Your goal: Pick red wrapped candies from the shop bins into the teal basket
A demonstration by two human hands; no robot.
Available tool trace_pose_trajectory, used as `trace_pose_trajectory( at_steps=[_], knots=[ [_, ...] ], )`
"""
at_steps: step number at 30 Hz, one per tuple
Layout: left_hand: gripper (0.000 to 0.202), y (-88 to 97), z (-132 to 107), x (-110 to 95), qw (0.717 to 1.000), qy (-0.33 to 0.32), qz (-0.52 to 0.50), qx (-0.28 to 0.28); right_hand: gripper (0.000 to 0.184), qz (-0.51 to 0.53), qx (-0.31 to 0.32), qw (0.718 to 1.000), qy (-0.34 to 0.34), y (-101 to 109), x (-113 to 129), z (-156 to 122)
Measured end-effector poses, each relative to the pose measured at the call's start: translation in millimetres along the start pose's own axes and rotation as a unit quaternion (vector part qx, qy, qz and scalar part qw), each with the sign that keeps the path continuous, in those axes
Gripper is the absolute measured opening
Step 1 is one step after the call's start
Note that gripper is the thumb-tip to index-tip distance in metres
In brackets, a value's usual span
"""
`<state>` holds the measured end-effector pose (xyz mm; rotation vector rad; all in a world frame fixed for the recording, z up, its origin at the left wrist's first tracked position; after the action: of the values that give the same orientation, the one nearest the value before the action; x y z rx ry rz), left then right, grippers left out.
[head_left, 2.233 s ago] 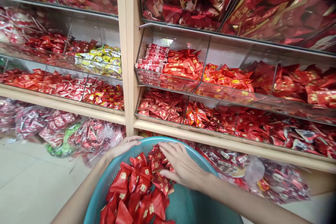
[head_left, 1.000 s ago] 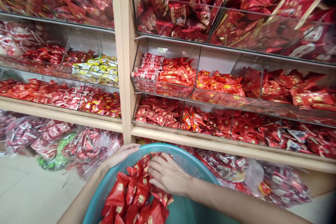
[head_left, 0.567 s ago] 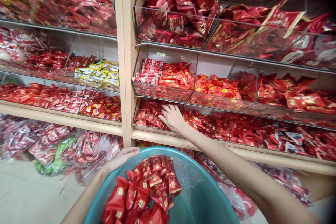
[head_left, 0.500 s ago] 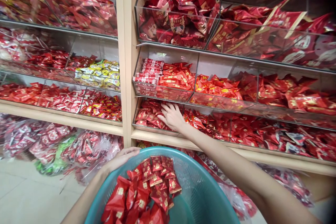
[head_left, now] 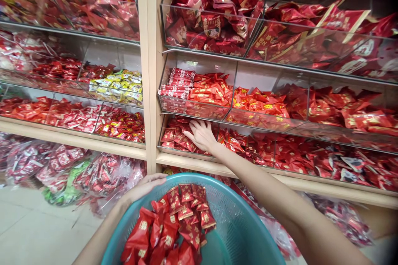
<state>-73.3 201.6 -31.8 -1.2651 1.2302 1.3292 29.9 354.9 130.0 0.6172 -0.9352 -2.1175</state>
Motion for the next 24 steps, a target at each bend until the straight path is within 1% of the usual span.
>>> trace_pose_trajectory(
  at_steps=[4, 7, 14, 19, 22, 24],
  knots=[
    [0.042, -0.7, 0.0, -1.1, 1.0, 0.0, 0.003, 0.004, 0.055, 0.01, -0.023, 1.0, -0.002, 5.2, 1.7, 0.7],
    [0.04, -0.7, -0.6, -3.3, 1.0, 0.0, 0.009, 0.002, 0.058, 0.014, -0.028, 1.0, 0.0, 10.7, 4.5, -2.0],
    [0.037, -2.1, -2.6, -5.8, 1.0, 0.003, 0.001, -0.007, 0.06, 0.027, -0.004, 1.0, -0.001, 23.8, 11.4, -18.7],
    [0.041, -1.3, 0.0, 2.3, 1.0, 0.007, -0.014, -0.004, 0.058, 0.051, 0.004, 0.999, 0.007, 42.5, 19.8, -40.0],
    [0.042, -0.2, 1.9, 5.9, 1.0, 0.009, -0.017, 0.0, 0.057, 0.073, 0.012, 0.997, 0.029, 57.4, 27.8, -60.3],
    [0.042, 0.3, 2.6, 6.7, 1.0, 0.011, -0.012, 0.003, 0.057, 0.091, 0.03, 0.994, 0.05, 64.4, 34.1, -77.6]
  ],
)
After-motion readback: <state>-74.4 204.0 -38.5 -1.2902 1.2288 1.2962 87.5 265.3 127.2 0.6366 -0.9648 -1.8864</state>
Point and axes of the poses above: each hand's wrist, its own z-axis towards the middle knuckle, its own y-axis out of the back of the hand, x = y × z, the point moved 7 cm from there along z, towards the middle knuckle, and after that the axes turned 9 degrees about -y, right-handed, at the moved point
